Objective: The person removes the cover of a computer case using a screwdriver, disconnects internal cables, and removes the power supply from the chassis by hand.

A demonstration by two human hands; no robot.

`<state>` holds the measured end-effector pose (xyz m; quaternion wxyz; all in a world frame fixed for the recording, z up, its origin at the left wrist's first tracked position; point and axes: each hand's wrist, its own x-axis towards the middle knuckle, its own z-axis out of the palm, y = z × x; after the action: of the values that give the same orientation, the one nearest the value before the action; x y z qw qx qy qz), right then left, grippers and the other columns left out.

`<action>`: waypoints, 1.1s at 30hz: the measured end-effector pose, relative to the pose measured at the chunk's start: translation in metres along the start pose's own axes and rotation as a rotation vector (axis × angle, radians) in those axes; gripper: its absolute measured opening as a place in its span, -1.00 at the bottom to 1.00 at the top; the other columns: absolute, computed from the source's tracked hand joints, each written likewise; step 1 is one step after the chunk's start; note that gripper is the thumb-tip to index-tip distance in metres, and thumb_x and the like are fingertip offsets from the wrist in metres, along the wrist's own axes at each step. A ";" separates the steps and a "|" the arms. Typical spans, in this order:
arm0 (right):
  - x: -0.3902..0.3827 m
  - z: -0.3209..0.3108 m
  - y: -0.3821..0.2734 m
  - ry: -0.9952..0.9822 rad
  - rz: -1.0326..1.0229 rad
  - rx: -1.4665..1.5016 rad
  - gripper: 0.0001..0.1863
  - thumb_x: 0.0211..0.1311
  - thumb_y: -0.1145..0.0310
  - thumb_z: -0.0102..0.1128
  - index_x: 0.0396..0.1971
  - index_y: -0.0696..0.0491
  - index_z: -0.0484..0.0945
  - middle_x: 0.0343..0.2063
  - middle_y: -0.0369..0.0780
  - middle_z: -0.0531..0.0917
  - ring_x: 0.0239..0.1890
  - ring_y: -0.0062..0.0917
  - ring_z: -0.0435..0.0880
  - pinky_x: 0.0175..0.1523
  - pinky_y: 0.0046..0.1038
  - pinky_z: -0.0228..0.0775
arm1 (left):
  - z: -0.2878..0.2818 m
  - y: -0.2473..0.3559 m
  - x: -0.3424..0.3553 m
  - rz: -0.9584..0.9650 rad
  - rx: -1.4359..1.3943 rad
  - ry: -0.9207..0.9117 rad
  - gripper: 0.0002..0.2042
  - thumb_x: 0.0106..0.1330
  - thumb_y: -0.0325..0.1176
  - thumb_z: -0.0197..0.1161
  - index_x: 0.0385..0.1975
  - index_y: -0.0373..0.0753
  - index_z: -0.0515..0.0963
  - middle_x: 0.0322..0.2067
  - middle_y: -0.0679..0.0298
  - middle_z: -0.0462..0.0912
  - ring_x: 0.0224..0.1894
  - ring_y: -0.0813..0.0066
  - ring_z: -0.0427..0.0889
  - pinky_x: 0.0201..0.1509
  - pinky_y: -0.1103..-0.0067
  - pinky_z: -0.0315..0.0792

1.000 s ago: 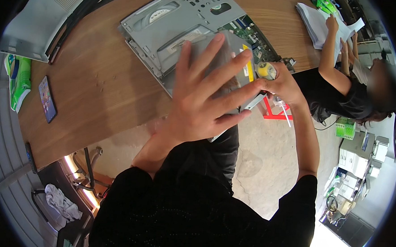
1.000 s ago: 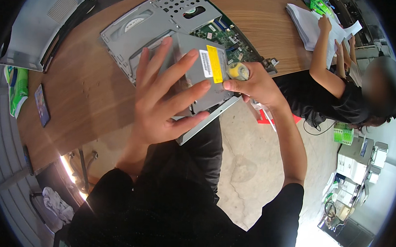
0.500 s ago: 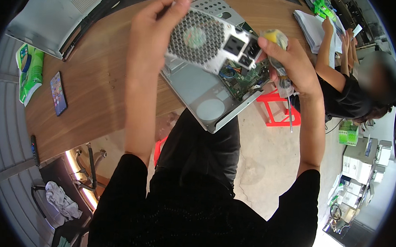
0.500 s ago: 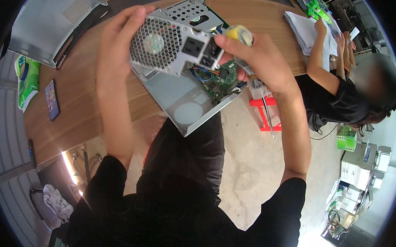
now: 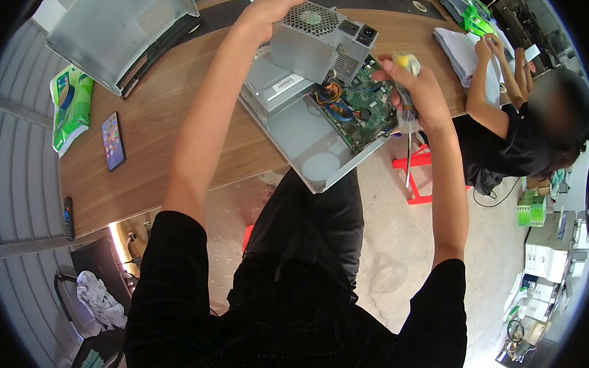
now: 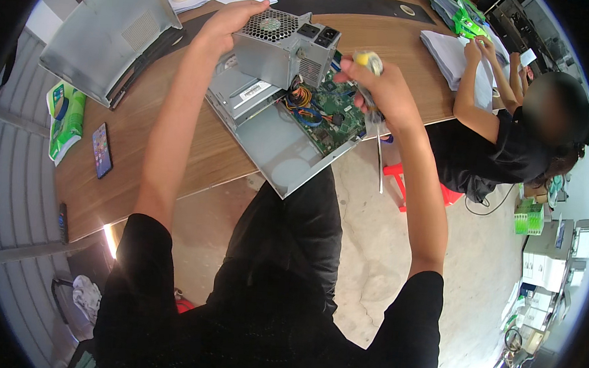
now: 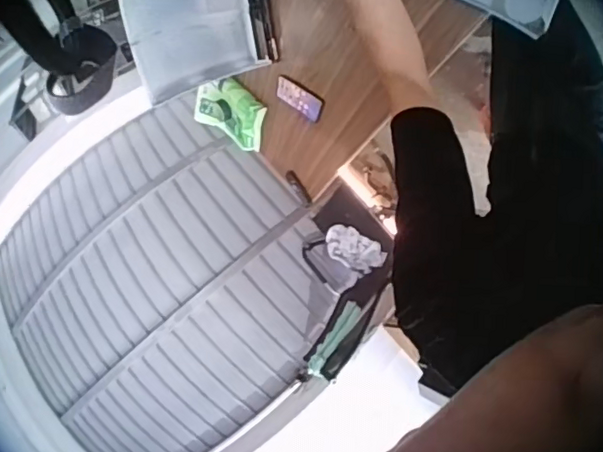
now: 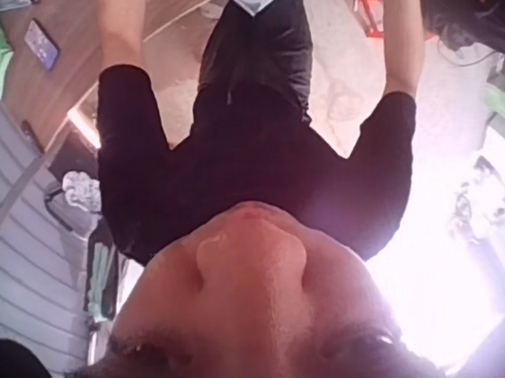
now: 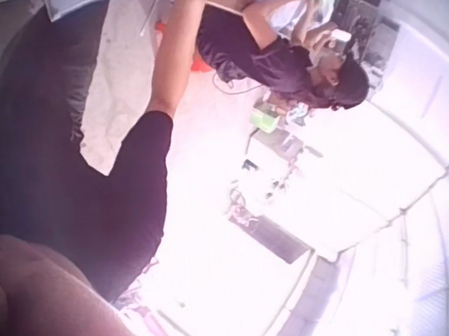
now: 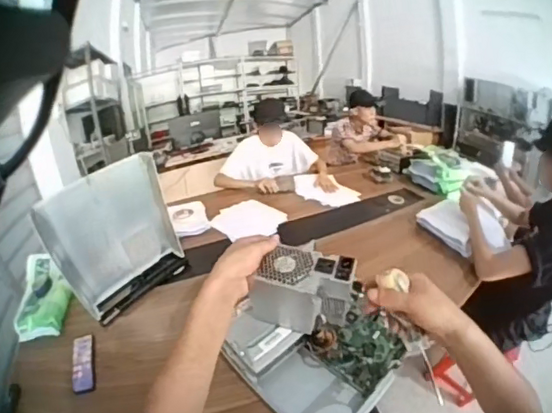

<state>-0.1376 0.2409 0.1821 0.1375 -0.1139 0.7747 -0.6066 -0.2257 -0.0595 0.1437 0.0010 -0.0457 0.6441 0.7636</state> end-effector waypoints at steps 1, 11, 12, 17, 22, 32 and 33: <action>-0.016 0.000 -0.005 0.003 -0.010 -0.032 -0.54 0.18 0.07 0.31 -0.12 0.16 0.56 -0.44 -0.28 0.67 -0.64 -0.76 0.43 -0.55 -0.67 0.27 | -0.001 0.000 0.000 0.000 0.004 -0.001 -0.74 0.33 -0.28 0.26 -0.12 -0.32 0.58 -0.22 0.25 0.67 -0.23 0.51 0.63 -0.15 0.51 0.54; -0.151 0.035 0.106 -0.453 0.386 0.096 -0.70 0.09 0.21 0.45 -0.36 0.08 0.56 -0.55 -0.36 0.58 -0.58 -0.73 0.53 -0.56 -0.64 0.39 | -0.001 0.001 -0.003 -0.020 -0.057 -0.041 -0.78 0.32 -0.29 0.25 -0.15 -0.26 0.57 -0.25 0.30 0.66 -0.26 0.53 0.64 -0.17 0.55 0.55; -0.159 0.050 0.128 -0.481 0.469 0.097 -0.70 0.10 0.19 0.44 -0.39 0.08 0.55 -0.57 -0.35 0.58 -0.60 -0.71 0.54 -0.57 -0.63 0.39 | 0.001 0.002 -0.005 -0.020 -0.073 -0.060 -0.79 0.32 -0.30 0.25 -0.15 -0.26 0.56 -0.25 0.30 0.66 -0.26 0.53 0.64 -0.16 0.56 0.56; -0.170 0.083 0.165 -0.352 0.478 -0.077 -0.72 0.16 0.24 0.38 -0.40 0.12 0.52 -0.70 -0.31 0.54 -0.73 -0.67 0.50 -0.58 -0.60 0.37 | 0.004 0.005 -0.011 -0.008 -0.122 -0.076 -0.81 0.32 -0.30 0.25 -0.19 -0.27 0.57 -0.25 0.30 0.65 -0.24 0.51 0.63 -0.14 0.55 0.54; -0.165 0.089 0.158 -0.256 0.517 -0.028 -0.74 0.21 0.25 0.33 -0.42 0.14 0.51 -0.69 -0.29 0.57 -0.72 -0.65 0.53 -0.59 -0.58 0.37 | -0.009 -0.001 -0.005 -0.019 -0.174 -0.099 -0.81 0.31 -0.30 0.25 -0.21 -0.27 0.58 -0.27 0.29 0.65 -0.24 0.50 0.63 -0.12 0.55 0.53; -0.164 0.082 0.166 -0.265 0.510 -0.013 -0.69 0.18 0.18 0.34 -0.40 0.15 0.55 -0.70 -0.28 0.59 -0.72 -0.62 0.57 -0.56 -0.53 0.40 | -0.026 -0.007 0.009 -0.035 -0.189 -0.189 -0.80 0.39 -0.34 0.16 -0.09 -0.29 0.54 -0.21 0.27 0.64 -0.19 0.49 0.64 -0.08 0.53 0.56; -0.164 0.082 0.167 -0.263 0.502 -0.012 -0.69 0.18 0.18 0.34 -0.40 0.15 0.55 -0.70 -0.28 0.59 -0.72 -0.62 0.56 -0.56 -0.54 0.40 | -0.025 -0.007 0.008 -0.010 -0.180 -0.208 -0.79 0.41 -0.34 0.14 -0.08 -0.29 0.54 -0.20 0.28 0.64 -0.17 0.50 0.64 -0.06 0.54 0.55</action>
<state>0.0430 0.2630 0.0138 0.3821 0.0032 0.7577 -0.5291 -0.2313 -0.0831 0.1324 0.0675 0.0309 0.5690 0.8190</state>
